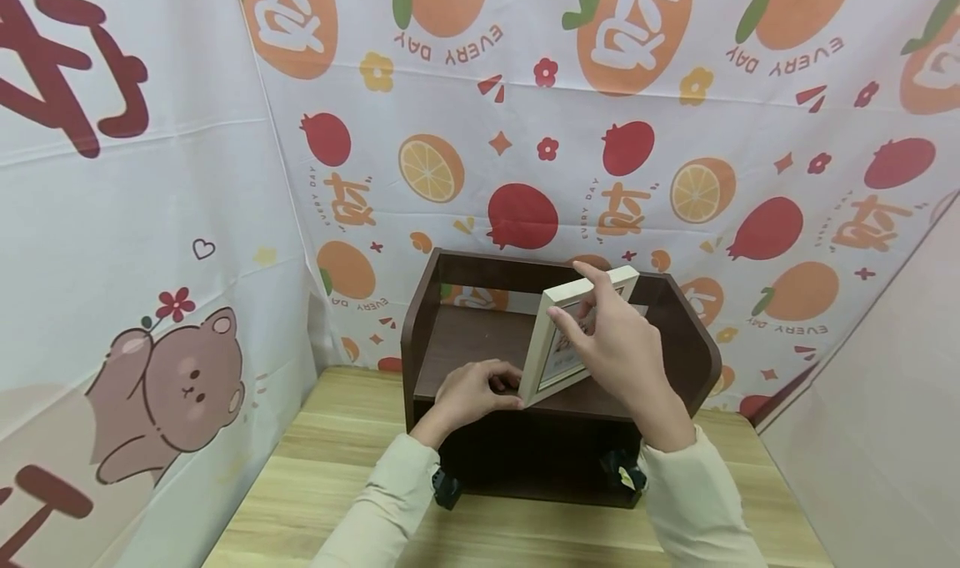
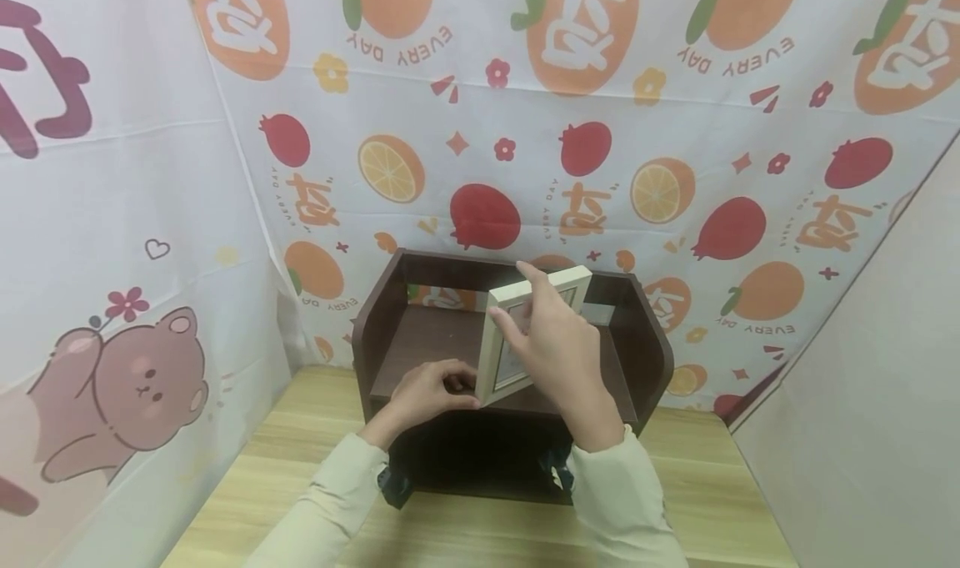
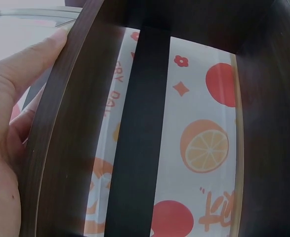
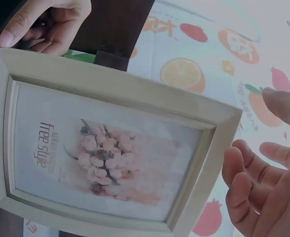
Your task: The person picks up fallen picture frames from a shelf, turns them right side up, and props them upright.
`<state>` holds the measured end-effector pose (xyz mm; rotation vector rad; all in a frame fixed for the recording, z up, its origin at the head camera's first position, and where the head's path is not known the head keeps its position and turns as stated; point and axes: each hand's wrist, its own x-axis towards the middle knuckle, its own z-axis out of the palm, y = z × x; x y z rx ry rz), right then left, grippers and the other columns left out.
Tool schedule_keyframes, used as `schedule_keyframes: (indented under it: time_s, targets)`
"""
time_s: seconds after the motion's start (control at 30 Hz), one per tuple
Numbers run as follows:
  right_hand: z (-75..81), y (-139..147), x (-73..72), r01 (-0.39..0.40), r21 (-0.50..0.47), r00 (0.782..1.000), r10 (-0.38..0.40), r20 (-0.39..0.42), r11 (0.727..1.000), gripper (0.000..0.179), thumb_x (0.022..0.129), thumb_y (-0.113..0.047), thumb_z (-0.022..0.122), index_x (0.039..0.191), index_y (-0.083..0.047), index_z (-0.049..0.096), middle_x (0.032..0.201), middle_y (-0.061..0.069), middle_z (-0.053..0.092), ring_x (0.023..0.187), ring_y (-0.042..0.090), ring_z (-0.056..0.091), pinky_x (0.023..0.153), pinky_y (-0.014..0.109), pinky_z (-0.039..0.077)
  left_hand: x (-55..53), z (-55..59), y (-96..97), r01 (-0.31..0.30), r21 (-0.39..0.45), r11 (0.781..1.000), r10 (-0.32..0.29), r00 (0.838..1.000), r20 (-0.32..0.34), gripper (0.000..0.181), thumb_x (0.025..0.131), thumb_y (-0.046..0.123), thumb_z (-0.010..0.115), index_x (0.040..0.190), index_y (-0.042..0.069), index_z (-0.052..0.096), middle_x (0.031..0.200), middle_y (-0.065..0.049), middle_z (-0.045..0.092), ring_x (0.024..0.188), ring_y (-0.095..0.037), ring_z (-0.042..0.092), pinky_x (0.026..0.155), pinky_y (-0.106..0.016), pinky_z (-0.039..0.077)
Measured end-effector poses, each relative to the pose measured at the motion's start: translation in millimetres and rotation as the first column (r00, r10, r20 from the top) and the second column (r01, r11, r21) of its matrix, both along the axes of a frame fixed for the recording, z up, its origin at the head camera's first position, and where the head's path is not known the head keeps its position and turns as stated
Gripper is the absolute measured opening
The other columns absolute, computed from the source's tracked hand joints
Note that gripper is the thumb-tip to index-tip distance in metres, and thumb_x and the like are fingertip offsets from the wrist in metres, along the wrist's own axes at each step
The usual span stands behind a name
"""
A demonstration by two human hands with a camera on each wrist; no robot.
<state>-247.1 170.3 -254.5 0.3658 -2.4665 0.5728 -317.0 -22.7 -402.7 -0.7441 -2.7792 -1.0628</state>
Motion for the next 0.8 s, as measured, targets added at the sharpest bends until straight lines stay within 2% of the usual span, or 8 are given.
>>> schedule_keyframes:
  time_s: [0.2, 0.5, 0.8]
  targets:
    - [-2.6, -6, -5.2, 0.003, 0.044, 1.000, -0.003, 0.017, 0.999, 0.057, 0.091, -0.042, 0.065, 0.139, -0.017, 0.047, 0.085, -0.003, 0.064, 0.056, 0.010, 0.047, 0.044, 0.026, 0.035, -0.1, -0.4, 0.2, -0.001, -0.002, 1.000, 0.001, 1.000, -0.013, 0.031, 0.077, 0.048, 0.077, 0.106, 0.037, 0.070, 0.093, 0.017, 0.067, 0.082, -0.002, 0.059, 0.068, -0.025, 0.045]
    - [-12.7, -8, -11.9, -0.016, 0.028, 1.000, 0.015, 0.019, 0.999, 0.041, 0.092, -0.039, 0.064, 0.126, -0.017, 0.055, 0.084, -0.002, 0.062, 0.064, 0.010, 0.055, 0.047, 0.025, 0.037, -0.4, -1.7, -2.9, -0.001, 0.043, 0.999, 0.000, 1.000, 0.018, 0.028, 0.077, 0.043, 0.078, 0.103, 0.036, 0.071, 0.086, 0.016, 0.066, 0.077, -0.001, 0.058, 0.065, -0.026, 0.044]
    - [-15.3, -8, -14.3, -0.011, -0.001, 1.000, 0.011, 0.006, 1.000, 0.038, 0.092, -0.035, 0.065, 0.122, -0.016, 0.054, 0.075, 0.000, 0.061, 0.057, 0.011, 0.052, 0.044, 0.026, 0.036, 2.3, -1.0, -1.4, -0.002, 0.058, 0.998, 0.000, 1.000, 0.024, 0.026, 0.080, 0.041, 0.077, 0.104, 0.034, 0.071, 0.090, 0.016, 0.069, 0.079, -0.001, 0.060, 0.068, -0.024, 0.046]
